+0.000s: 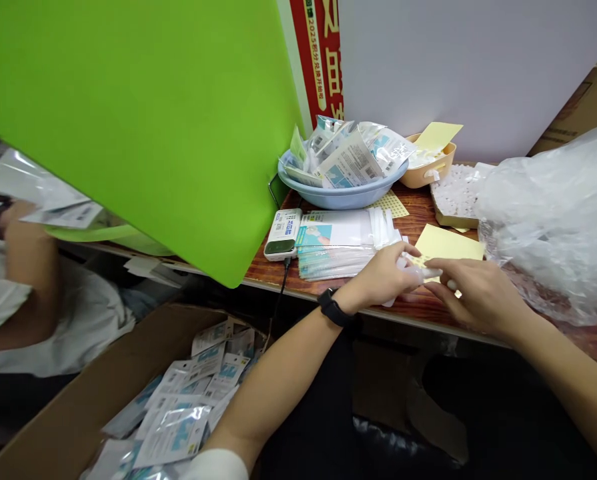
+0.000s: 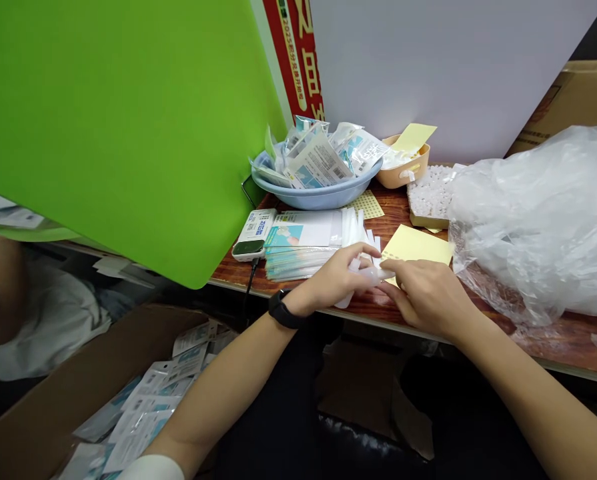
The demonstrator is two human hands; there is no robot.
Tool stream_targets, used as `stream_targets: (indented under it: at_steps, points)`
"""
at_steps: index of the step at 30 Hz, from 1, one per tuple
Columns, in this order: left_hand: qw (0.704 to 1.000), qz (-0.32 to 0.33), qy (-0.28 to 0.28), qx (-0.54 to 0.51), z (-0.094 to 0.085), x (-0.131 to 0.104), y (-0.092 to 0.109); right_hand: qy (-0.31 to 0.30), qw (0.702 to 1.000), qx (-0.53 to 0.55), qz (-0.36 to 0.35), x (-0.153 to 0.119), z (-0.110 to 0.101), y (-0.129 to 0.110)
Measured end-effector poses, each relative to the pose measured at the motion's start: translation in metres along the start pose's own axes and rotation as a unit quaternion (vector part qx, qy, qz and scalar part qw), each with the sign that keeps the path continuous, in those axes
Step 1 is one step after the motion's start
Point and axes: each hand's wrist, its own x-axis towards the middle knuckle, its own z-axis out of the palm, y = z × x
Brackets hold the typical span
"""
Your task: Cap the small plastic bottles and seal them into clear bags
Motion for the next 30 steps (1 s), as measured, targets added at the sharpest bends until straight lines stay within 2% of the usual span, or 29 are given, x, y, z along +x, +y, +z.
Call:
stream_targets:
  at_steps: [2, 3, 4, 6, 8, 10, 12, 14, 15, 17, 19, 21, 23, 25, 28, 30]
  points:
    - [0.993, -0.065, -0.080, -0.051, -0.004, -0.001, 0.002, -0.005, 0.995, -0.062, -0.077, 0.000, 0.000, 0.000]
    - [0.993, -0.069, -0.090, -0.040, -0.004, -0.002, 0.002, -0.011, 0.993, -0.081, -0.089, -0.001, 0.002, 0.000]
    - [0.996, -0.051, -0.075, -0.003, -0.004, -0.004, 0.002, -0.021, 0.992, -0.088, -0.084, -0.001, 0.005, -0.001]
    - [0.991, 0.031, 0.003, 0.133, 0.000, -0.006, 0.001, -0.049, 0.997, -0.060, -0.025, -0.002, 0.010, -0.002]
    - [0.941, 0.128, 0.071, 0.305, 0.005, -0.008, -0.001, -0.076, 0.994, 0.023, 0.076, -0.002, 0.015, -0.004]
    - [0.866, 0.207, 0.089, 0.447, 0.008, -0.009, -0.004, -0.091, 0.973, 0.125, 0.171, 0.000, 0.017, -0.008]
    - [0.802, 0.265, 0.090, 0.527, 0.008, -0.007, -0.007, -0.091, 0.945, 0.208, 0.234, 0.003, 0.017, -0.012]
    - [0.774, 0.295, 0.098, 0.551, 0.006, -0.004, -0.010, -0.095, 0.915, 0.279, 0.275, 0.006, 0.016, -0.013]
    - [0.773, 0.300, 0.107, 0.549, 0.004, -0.003, -0.011, -0.105, 0.895, 0.316, 0.296, 0.008, 0.015, -0.011]
    - [0.791, 0.292, 0.139, 0.519, 0.001, 0.001, -0.014, -0.110, 0.848, 0.385, 0.349, 0.009, 0.014, -0.005]
    - [0.824, 0.267, 0.182, 0.464, -0.002, 0.005, -0.016, -0.067, 0.811, 0.421, 0.400, 0.008, 0.010, 0.004]
    - [0.858, 0.233, 0.208, 0.409, -0.003, 0.007, -0.016, -0.003, 0.800, 0.429, 0.420, 0.007, 0.003, 0.010]
    - [0.882, 0.206, 0.203, 0.372, -0.003, 0.009, -0.016, 0.015, 0.811, 0.429, 0.398, 0.006, -0.006, 0.011]
    - [0.897, 0.191, 0.186, 0.353, -0.002, 0.009, -0.016, -0.001, 0.833, 0.410, 0.371, 0.007, -0.013, 0.007]
    - [0.903, 0.184, 0.175, 0.346, 0.001, 0.011, -0.014, 0.006, 0.869, 0.352, 0.348, 0.011, -0.018, -0.005]
    - [0.901, 0.181, 0.175, 0.353, 0.003, 0.011, -0.012, 0.031, 0.877, 0.345, 0.332, 0.012, -0.017, -0.010]
